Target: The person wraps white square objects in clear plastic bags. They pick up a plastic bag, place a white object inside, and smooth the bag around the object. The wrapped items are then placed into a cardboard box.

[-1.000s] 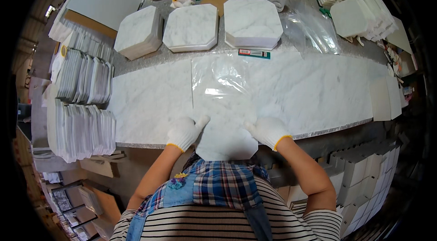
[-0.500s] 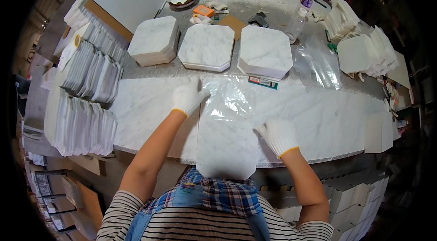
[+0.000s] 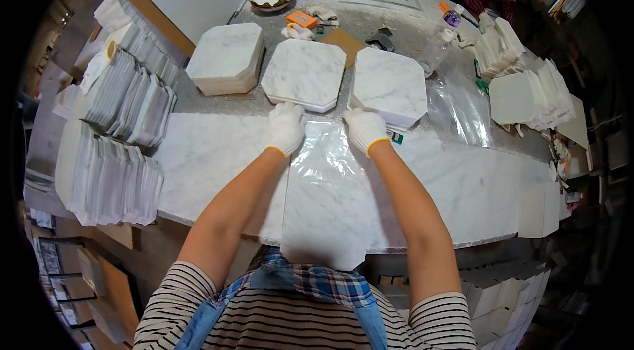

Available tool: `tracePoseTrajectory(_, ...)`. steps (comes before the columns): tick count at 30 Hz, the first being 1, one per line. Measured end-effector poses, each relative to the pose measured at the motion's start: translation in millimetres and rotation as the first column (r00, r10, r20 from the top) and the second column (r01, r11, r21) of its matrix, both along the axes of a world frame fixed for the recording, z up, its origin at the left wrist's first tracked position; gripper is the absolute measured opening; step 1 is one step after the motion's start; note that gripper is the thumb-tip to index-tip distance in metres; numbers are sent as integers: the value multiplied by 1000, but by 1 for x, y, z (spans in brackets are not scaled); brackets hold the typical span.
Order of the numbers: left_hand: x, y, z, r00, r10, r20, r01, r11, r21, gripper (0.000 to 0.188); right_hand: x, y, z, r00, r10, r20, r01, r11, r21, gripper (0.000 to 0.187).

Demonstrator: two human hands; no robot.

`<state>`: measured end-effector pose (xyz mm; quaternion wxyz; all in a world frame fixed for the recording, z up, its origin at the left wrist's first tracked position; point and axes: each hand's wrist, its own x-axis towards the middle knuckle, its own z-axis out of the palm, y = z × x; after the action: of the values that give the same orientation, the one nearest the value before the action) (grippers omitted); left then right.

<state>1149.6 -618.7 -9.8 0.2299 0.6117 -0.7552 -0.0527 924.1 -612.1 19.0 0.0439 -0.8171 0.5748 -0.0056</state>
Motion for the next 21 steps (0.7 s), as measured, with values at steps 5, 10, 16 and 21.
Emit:
tracePoseTrajectory(5, 6, 11, 26, 995, -60, -77, 62, 998, 28, 13, -4, 9, 15, 992, 22, 125, -13, 997, -72, 12)
tracePoseTrajectory(10, 16, 40, 53, 896, -88, -434, 159, 979, 129, 14, -18, 34, 40, 910, 13, 414, 53, 987, -149, 11)
tracePoseTrajectory(16, 38, 123, 94, 558, 110, -823, 382, 846, 372, 18, -28, 115, 92, 798, -114, 592, -37, 971, 237, 19)
tracePoseTrajectory(21, 60, 187, 90, 568, 125, -814, 461, 771, 440, 12, -37, 193, 90, 874, 244, 420, -269, 963, 0, 32)
